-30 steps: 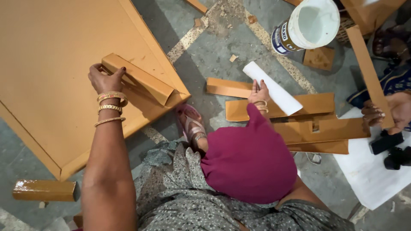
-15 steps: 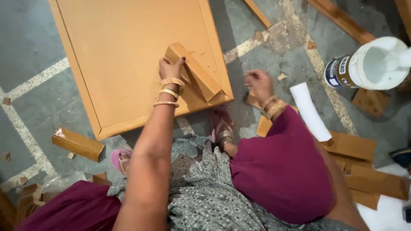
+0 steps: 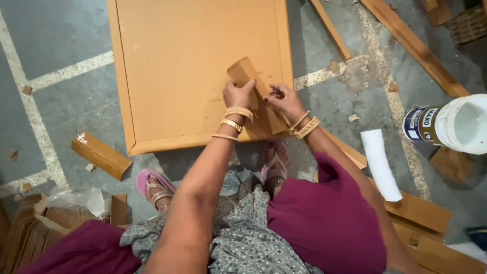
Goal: The person sits on the floor and assembles a wooden frame by applying glue to small wooden pieces and attaching them to a larger flat board. The person uses a white foam applicator to spread the adhesive and presses the pieces into place.
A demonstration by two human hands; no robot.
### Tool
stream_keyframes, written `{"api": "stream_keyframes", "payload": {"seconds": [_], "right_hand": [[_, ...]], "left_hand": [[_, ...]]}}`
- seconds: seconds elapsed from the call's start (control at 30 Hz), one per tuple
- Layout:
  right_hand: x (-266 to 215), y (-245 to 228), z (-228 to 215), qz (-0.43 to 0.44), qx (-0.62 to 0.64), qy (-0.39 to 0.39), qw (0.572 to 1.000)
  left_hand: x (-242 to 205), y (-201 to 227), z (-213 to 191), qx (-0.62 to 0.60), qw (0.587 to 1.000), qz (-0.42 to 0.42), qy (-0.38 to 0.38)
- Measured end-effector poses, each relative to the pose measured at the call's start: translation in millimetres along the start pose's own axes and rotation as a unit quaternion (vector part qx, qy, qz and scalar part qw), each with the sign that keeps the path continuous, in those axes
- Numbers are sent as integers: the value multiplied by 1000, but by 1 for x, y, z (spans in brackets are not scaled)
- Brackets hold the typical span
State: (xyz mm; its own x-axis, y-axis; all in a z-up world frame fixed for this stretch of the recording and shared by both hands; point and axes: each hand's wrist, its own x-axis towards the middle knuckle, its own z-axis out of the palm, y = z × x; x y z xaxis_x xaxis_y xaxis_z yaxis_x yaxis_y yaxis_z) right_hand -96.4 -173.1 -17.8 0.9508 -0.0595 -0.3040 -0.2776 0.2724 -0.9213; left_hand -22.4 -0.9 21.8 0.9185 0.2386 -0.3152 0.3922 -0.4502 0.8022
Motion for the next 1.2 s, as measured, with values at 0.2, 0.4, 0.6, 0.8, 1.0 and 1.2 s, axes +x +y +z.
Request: {"api": "stream_keyframes", "payload": {"seconds": [0.2, 0.4, 0.6, 0.8, 1.0, 1.2], "right_hand": [[-20, -63, 1, -16, 34, -101, 994], [-32, -97, 31, -52, -16, -72, 996], [-25, -103, 48, -65, -29, -25, 997], [-20, -109, 67, -49, -27, -3, 998], [-4, -86, 86, -80, -171, 43, 981], [-4, -60, 110, -44, -33, -71, 996]], "left_hand": [[-38, 26, -25, -228, 945, 157, -177], [-48, 53, -58, -294, 913, 169, -228], [-53, 83, -82, -158, 968, 163, -110], [-53, 95, -99, -60, 987, 144, -49], [-40, 75, -103, -9, 991, 136, 5], [-16, 23, -119, -12, 991, 134, -15]]}}
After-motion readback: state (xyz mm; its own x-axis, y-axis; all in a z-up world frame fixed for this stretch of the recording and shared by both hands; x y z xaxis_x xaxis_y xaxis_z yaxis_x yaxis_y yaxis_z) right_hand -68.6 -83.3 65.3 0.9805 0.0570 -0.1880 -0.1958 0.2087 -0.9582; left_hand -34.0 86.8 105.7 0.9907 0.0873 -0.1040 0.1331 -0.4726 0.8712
